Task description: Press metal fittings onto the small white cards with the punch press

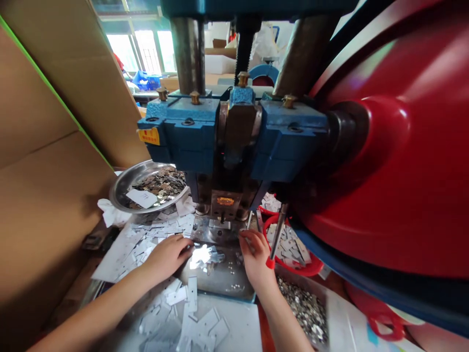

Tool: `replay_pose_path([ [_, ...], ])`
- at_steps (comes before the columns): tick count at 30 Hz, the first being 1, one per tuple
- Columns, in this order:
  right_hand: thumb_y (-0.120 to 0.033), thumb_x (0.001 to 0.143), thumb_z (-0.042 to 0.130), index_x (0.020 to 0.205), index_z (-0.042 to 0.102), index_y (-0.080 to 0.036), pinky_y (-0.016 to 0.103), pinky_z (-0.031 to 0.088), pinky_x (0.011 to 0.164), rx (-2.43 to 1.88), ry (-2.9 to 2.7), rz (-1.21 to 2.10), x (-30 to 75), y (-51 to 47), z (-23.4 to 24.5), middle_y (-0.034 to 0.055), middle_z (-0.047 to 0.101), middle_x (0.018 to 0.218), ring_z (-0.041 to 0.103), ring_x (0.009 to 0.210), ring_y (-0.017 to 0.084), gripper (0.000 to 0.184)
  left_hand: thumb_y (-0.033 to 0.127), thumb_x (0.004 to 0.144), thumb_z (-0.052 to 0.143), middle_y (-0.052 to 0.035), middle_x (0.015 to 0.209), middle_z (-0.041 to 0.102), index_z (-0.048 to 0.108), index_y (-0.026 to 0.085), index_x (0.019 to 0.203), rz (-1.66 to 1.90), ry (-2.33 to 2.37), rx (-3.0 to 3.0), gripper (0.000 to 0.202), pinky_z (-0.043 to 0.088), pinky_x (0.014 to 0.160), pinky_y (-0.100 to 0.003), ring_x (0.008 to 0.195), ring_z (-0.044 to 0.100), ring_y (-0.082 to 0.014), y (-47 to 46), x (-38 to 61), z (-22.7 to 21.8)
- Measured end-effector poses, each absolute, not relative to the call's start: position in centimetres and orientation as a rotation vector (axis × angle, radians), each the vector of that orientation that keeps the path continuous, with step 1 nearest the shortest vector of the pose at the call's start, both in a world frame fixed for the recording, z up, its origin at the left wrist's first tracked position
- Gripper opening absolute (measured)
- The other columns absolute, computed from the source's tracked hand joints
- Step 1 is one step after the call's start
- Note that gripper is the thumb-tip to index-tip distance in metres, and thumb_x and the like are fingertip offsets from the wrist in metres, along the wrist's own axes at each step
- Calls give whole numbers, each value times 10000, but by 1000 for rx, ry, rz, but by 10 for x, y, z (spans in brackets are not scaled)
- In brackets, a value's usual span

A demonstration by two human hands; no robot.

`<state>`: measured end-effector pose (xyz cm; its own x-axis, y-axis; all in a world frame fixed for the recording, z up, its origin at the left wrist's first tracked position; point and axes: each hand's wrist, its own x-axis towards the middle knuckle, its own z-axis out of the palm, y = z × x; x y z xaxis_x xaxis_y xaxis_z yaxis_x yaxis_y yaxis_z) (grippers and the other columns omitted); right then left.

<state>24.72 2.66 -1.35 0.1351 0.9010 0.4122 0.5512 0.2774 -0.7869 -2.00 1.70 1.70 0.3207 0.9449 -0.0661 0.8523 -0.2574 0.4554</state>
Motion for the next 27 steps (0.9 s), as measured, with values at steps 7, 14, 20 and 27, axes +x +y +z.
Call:
replay_pose_path([
  [7,-309,897,460,909,653,-215,385,483,804,-1474,-1848,178,257,17,-16,60,628,916,583,886,216,216,162,788,605,-21,889,598,633,227,808,441,1565,2138,74,412,754,-311,862,561,-211,16,-11,17],
  [14,-269,897,457,1037,668,-224,392,482,756,-1503,-2155,-157,248,13,-20,70,636,924,563,854,230,258,179,817,550,9,769,609,581,217,742,630,1542,2023,89,421,682,-287,745,573,-178,6,-5,20],
  [20,-266,916,440,1032,651,-207,395,486,828,-1462,-2145,-134,254,9,-25,70,643,985,584,911,223,248,180,836,505,-11,910,655,616,236,975,794,1475,1873,187,456,741,-293,811,600,-178,-6,-2,22],
  [27,-267,906,461,938,672,-232,390,485,782,-1447,-2084,-68,254,10,-27,57,646,919,580,860,220,216,182,828,487,-16,882,662,645,234,923,820,1402,1767,191,479,702,-283,771,614,-173,-10,4,23],
])
